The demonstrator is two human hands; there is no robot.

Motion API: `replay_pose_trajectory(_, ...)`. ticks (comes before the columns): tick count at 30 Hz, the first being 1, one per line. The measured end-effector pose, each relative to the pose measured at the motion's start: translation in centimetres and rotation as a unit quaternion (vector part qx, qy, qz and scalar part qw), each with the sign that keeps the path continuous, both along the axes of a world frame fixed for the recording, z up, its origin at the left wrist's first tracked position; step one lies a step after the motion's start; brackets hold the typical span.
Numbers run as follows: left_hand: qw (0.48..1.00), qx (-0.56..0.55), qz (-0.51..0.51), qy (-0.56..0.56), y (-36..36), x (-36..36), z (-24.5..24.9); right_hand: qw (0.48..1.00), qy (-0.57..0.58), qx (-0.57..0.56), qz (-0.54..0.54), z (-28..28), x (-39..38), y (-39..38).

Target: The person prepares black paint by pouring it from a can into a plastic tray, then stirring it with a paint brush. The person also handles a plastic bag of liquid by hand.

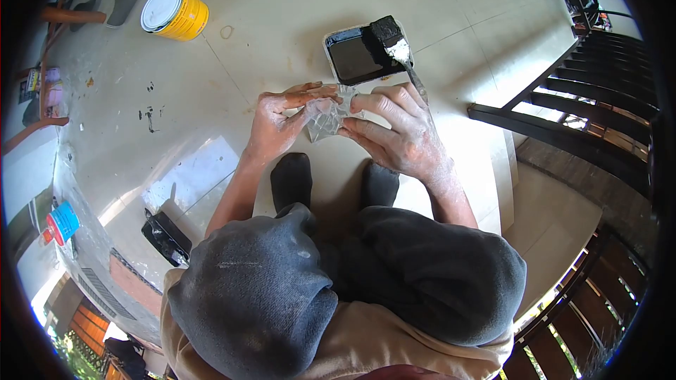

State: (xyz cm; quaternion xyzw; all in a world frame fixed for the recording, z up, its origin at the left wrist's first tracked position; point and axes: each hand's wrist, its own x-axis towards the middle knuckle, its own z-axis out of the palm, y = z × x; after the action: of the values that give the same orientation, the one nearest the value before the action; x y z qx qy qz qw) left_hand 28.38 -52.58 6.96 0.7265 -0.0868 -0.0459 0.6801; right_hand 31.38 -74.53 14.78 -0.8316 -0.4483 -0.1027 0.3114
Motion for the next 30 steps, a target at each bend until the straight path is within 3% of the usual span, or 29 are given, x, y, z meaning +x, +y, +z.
replay_pose_trajectory(7,0.999,-0.015,-0.038,-0.032,-0.2,0.5,0.8,0.997,0.013,0.047,0.056,-0.8,0.3,-0.7)
replay_pose_trajectory(16,0.999,-0.001,-0.042,-0.028,-0.3,0.4,1.5,0.996,-0.008,-0.078,0.040,-0.3,0.0,-1.7)
replay_pose_trajectory(19,0.999,-0.007,-0.039,-0.026,-0.3,0.4,1.4,0.997,-0.050,-0.057,0.024,0.2,-0.1,-1.5)
replay_pose_trajectory(25,0.999,-0.027,-0.025,-0.020,-0.3,0.0,0.9,1.000,-0.002,0.027,-0.016,-0.7,-0.8,-0.9)
replay_pose_trajectory(30,0.999,-0.012,-0.037,-0.033,-0.1,0.0,0.9,0.997,0.065,-0.030,-0.026,-1.7,-0.8,-1.4)
